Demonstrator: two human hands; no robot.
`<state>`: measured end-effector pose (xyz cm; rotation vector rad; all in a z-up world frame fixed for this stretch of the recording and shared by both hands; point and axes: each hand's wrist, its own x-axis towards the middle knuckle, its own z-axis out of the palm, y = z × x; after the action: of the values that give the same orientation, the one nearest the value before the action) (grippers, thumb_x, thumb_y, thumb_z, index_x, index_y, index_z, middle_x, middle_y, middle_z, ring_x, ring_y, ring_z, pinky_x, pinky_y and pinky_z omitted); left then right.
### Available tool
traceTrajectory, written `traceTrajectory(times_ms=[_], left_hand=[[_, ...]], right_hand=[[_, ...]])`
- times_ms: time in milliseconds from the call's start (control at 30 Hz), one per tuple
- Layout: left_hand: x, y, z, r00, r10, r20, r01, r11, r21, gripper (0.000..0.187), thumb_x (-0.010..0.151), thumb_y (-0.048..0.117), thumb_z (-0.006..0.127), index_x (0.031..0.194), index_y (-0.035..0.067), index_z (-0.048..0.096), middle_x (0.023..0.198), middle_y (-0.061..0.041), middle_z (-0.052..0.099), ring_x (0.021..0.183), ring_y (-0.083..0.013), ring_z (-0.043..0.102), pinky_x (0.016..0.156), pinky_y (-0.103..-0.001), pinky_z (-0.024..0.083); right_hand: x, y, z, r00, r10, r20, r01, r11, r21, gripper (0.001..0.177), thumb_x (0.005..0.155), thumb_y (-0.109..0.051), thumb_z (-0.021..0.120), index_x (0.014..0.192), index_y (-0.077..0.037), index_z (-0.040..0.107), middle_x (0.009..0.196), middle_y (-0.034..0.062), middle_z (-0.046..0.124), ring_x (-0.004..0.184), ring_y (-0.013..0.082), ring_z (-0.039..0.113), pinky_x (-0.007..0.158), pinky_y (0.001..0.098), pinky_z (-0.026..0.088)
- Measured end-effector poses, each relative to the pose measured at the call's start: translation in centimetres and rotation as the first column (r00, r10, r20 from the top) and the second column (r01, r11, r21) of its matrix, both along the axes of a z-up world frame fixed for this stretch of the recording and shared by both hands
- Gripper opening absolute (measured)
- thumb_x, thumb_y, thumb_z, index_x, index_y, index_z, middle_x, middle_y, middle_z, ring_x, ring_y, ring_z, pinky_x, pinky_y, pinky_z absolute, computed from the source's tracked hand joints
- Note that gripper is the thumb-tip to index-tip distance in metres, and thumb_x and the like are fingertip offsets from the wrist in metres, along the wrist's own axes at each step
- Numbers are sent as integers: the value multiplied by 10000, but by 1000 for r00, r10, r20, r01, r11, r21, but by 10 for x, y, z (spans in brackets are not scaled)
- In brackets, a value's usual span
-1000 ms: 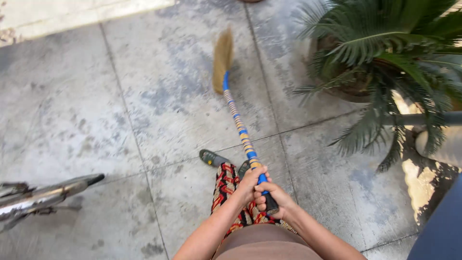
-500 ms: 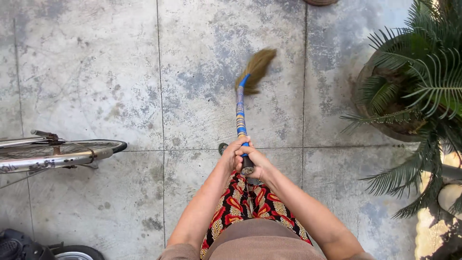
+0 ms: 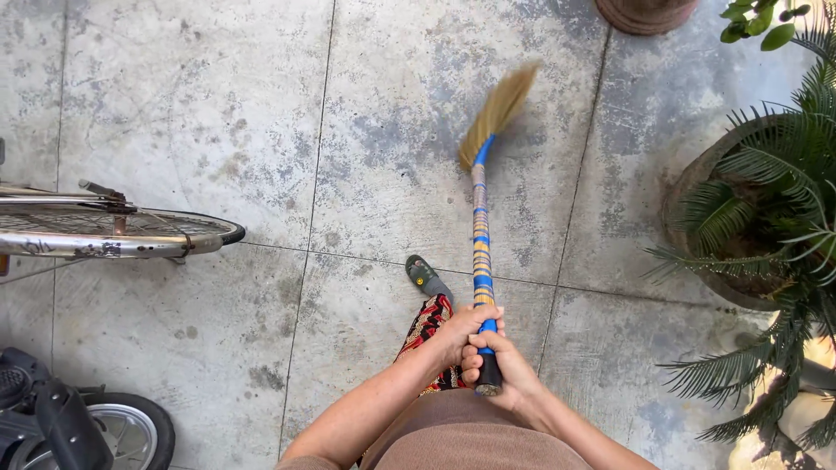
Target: The recorder sweeps the floor of a garage using a broom and then moves a hat on a motorcycle.
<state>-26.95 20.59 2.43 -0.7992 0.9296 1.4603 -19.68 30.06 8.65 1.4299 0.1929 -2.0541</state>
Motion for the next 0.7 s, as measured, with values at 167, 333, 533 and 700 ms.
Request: traceTrajectory(times_ms=[167,333,533,700], left_hand=[[-13,-48,-18,991,11,134,-13,1000,14,306,948,340,661,1007,46,599,750,-38,589,436,-47,475,326,-174,399],[-59,-70,-46,994,-86,-64,69,969,-239,397,867,472,716,1031,110,699,669,26,643,317,-18,454,266,-201,478],[-126,-39,-14,941,127,-315,-202,954,-220,145,833,126,716,856,4,640,598,7,574,355,-10,507,274,-174,444],[-106,-25,-37,904,232,-359,-269,962,-56,153,831,58,682,879,-75,625,696,-159,653,338,-72,528,260,-190,451]], right_hand=[[-45,-31,4,999,-40,-19,39,999,-32,93,901,-59,621,871,-58,533,684,43,521,548,122,511,534,249,493],[-103,-49,1,1000,-4,-28,0,990,-143,149,882,-29,616,836,-84,485,708,-16,467,624,69,525,608,218,502],[-135,-28,-51,989,-53,-138,27,983,-184,147,857,-75,665,819,-129,533,729,-89,470,608,10,526,551,184,504],[-107,-16,-54,972,-39,-230,5,989,-146,121,886,-150,648,859,-112,537,725,-82,453,552,12,469,479,184,438]])
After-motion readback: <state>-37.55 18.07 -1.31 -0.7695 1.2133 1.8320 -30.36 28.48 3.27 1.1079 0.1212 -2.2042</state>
